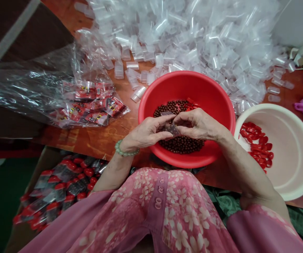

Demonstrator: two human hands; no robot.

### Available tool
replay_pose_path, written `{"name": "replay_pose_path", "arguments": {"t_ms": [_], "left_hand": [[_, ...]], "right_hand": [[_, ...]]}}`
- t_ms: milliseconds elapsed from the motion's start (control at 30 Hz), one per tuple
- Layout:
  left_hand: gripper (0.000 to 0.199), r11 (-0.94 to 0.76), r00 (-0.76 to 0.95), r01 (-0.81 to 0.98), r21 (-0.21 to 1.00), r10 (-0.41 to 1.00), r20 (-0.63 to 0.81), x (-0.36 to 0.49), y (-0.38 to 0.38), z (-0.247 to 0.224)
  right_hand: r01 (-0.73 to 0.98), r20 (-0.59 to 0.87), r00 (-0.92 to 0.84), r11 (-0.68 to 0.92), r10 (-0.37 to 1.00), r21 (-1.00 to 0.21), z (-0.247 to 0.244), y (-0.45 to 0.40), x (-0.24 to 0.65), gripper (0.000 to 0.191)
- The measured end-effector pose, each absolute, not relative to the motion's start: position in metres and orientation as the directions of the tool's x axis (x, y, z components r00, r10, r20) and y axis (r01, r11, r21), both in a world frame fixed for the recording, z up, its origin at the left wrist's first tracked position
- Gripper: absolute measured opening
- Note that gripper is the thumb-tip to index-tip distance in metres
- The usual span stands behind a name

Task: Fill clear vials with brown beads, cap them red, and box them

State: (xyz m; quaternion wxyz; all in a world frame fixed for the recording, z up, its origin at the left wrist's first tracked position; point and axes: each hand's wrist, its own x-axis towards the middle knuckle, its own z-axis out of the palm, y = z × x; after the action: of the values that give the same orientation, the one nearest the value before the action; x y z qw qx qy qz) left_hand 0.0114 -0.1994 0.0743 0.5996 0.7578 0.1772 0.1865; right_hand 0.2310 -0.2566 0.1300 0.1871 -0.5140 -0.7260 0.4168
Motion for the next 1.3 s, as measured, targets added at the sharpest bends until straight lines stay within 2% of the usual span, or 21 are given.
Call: {"name": "replay_pose_path", "arguments": {"t_ms": [167, 300, 367, 467, 567, 667, 733, 800, 867, 933, 1033, 1100, 1200, 1267, 1300], "left_hand": [[0.056, -0.08, 0.867, 0.017, 0.997, 0.498, 0.026, 0.011, -0.199, 0.074], [0.062, 0.013, 0.84, -0.023, 1.0, 0.542, 0.013, 0.011, -0.201, 0.072], [0.053, 0.023, 0.802, -0.064, 0.998, 0.597, 0.038, 0.011, -0.202, 0.071], [0.034, 0.007, 0.683, -0.152, 0.988, 0.723, 0.1, 0.01, -0.205, 0.07], [0.02, -0.059, 0.532, -0.279, 0.958, 0.821, 0.206, 0.008, -0.208, 0.07], [0.015, -0.115, 0.585, -0.328, 0.938, 0.755, 0.297, 0.006, -0.21, 0.069], [0.016, -0.086, 0.632, -0.359, 0.929, 0.71, 0.31, 0.006, -0.209, 0.068], [0.017, -0.046, 0.611, -0.401, 0.915, 0.73, 0.304, 0.006, -0.208, 0.067], [0.016, -0.027, 0.595, -0.412, 0.911, 0.749, 0.292, 0.007, -0.207, 0.065], [0.016, -0.02, 0.603, -0.402, 0.916, 0.747, 0.281, 0.007, -0.206, 0.064], [0.017, -0.006, 0.596, -0.386, 0.923, 0.762, 0.254, 0.007, -0.206, 0.064], [0.019, 0.001, 0.603, -0.355, 0.935, 0.764, 0.229, 0.006, -0.206, 0.064], [0.022, 0.014, 0.602, -0.313, 0.95, 0.776, 0.187, 0.007, -0.205, 0.067], [0.02, 0.012, 0.577, -0.287, 0.958, 0.8, 0.163, 0.01, -0.206, 0.07], [0.019, 0.008, 0.561, -0.267, 0.964, 0.814, 0.149, 0.012, -0.207, 0.072]], "right_hand": [[0.686, -0.045, -0.466, 0.329, 0.884, -0.649, 0.14, -0.256, 0.23, 0.026], [0.736, -0.067, -0.365, 0.243, 0.929, -0.632, 0.144, -0.262, 0.241, 0.024], [0.739, -0.147, -0.327, 0.155, 0.934, -0.656, 0.143, -0.266, 0.251, 0.026], [0.775, -0.364, -0.395, 0.093, 0.844, -0.625, 0.137, -0.27, 0.263, 0.035], [0.859, -0.476, -0.379, 0.11, 0.793, -0.501, 0.127, -0.265, 0.268, 0.038], [0.925, -0.443, -0.33, 0.192, 0.833, -0.329, 0.112, -0.248, 0.265, 0.029], [0.946, -0.397, -0.316, 0.258, 0.861, -0.194, 0.1, -0.234, 0.259, 0.028], [0.953, -0.372, -0.301, 0.291, 0.878, -0.084, 0.089, -0.221, 0.252, 0.035], [0.951, -0.394, -0.291, 0.31, 0.872, -0.016, 0.08, -0.211, 0.246, 0.037], [0.945, -0.443, -0.289, 0.328, 0.849, 0.011, 0.073, -0.205, 0.244, 0.031], [0.943, -0.439, -0.316, 0.329, 0.841, -0.047, 0.069, -0.202, 0.25, 0.023], [0.944, -0.316, -0.322, 0.275, 0.892, -0.184, 0.07, -0.203, 0.256, 0.021], [0.811, -0.074, -0.18, 0.105, 0.981, -0.576, 0.078, -0.207, 0.263, 0.025], [0.567, -0.042, -0.028, -0.018, 0.999, -0.824, 0.087, -0.211, 0.262, 0.023], [0.425, -0.066, 0.03, -0.072, 0.997, -0.902, 0.092, -0.214, 0.258, 0.022]]}}
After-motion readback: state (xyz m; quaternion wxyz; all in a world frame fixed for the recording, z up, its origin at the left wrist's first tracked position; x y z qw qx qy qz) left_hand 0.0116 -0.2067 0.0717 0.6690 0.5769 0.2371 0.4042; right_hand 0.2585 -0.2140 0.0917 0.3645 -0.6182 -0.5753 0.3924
